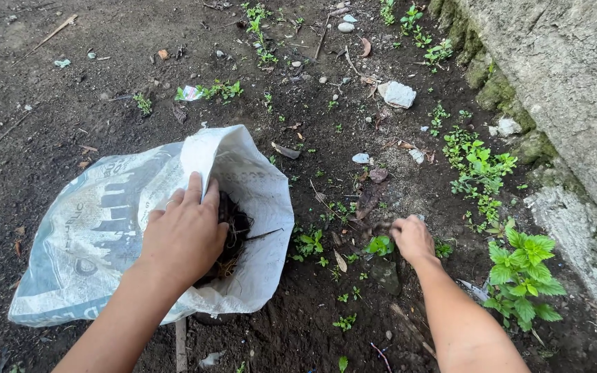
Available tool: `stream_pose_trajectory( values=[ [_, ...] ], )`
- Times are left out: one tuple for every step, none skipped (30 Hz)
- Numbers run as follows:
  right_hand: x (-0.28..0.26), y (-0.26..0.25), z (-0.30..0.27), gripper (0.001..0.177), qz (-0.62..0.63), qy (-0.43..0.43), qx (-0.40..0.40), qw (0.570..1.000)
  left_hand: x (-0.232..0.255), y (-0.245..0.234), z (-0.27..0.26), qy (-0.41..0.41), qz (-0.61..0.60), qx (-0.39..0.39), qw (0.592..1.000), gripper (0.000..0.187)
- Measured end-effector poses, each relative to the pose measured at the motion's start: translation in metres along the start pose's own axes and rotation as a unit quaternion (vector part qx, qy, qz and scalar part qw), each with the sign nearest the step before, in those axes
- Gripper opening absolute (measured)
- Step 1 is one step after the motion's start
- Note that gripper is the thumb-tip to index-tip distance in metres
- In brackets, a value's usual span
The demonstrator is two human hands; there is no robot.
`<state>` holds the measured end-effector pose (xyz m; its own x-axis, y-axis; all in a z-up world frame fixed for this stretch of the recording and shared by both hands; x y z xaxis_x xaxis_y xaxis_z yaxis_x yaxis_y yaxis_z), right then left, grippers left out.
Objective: Collecting dry leaves, twigs, and small debris into a white sack in an outdoor area.
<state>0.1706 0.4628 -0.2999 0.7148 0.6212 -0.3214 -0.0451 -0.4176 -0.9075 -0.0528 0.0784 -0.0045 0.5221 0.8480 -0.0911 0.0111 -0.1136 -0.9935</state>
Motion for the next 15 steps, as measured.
stream_pose_trajectory(
  values=[
    [0.007,0.007,0.006,0.022,0.000,0.000,0.000,1.000,-0.001,0.002,0.001,0.000,0.000,0.000,1.000,0.077],
    [0.012,0.003,0.012,0.021,0.037,-0.012,0.064,0.997,-0.002,0.003,0.001,0.002,-0.003,0.005,1.000,0.075],
    [0.015,-0.004,0.020,0.021,0.075,-0.026,0.132,0.988,-0.004,0.001,0.003,0.003,-0.008,0.014,1.000,0.074],
    [0.008,-0.010,0.023,0.021,0.075,-0.028,0.135,0.988,-0.004,-0.003,0.003,0.002,-0.008,0.017,1.000,0.074],
    [-0.003,-0.021,0.023,0.019,0.093,-0.056,0.174,0.979,-0.007,-0.006,0.003,-0.007,-0.021,0.007,1.000,0.074],
    [-0.015,-0.032,0.023,0.018,0.110,-0.085,0.213,0.967,-0.010,-0.008,0.001,-0.016,-0.035,-0.003,0.999,0.073],
    [-0.039,-0.044,0.013,0.018,0.109,-0.085,0.213,0.967,-0.011,-0.012,0.000,-0.016,-0.036,-0.003,0.999,0.073],
    [-0.068,-0.054,0.003,0.016,0.134,-0.110,0.205,0.963,-0.013,-0.017,-0.003,-0.017,-0.040,0.001,0.999,0.073],
    [-0.097,-0.066,-0.006,0.014,0.158,-0.134,0.198,0.958,-0.015,-0.022,-0.004,-0.017,-0.046,0.007,0.999,0.074],
    [-0.113,-0.064,-0.006,0.014,0.156,-0.135,0.200,0.958,-0.017,-0.023,-0.005,-0.017,-0.048,0.009,0.999,0.074],
    [-0.142,-0.067,-0.009,0.011,0.145,-0.217,0.215,0.941,-0.019,-0.025,-0.005,-0.017,-0.058,0.013,0.998,0.078],
    [-0.170,-0.069,-0.014,0.009,0.132,-0.296,0.228,0.918,-0.021,-0.027,-0.006,-0.018,-0.068,0.017,0.997,0.082],
    [-0.198,-0.071,-0.023,0.009,0.129,-0.296,0.232,0.918,-0.024,-0.028,-0.005,-0.015,-0.071,0.020,0.997,0.082],
    [-0.236,-0.071,-0.036,0.008,0.111,-0.350,0.225,0.903,-0.027,-0.028,-0.005,-0.017,-0.070,0.020,0.997,0.080],
    [-0.271,-0.069,-0.050,0.008,0.092,-0.401,0.216,0.885,-0.028,-0.027,-0.005,-0.017,-0.069,0.019,0.997,0.078]
  ],
)
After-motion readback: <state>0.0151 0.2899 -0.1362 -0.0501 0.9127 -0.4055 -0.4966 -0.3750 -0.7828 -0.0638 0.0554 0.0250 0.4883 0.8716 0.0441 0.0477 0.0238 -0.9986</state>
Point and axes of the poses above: each hand's wrist, its own z-axis towards the middle knuckle, its own y-axis out of the palm, x = y × z, the point moved 9 cm from there along z, towards the middle knuckle, and after that the axes turned 13 degrees about -y, right-handed, at the moved point
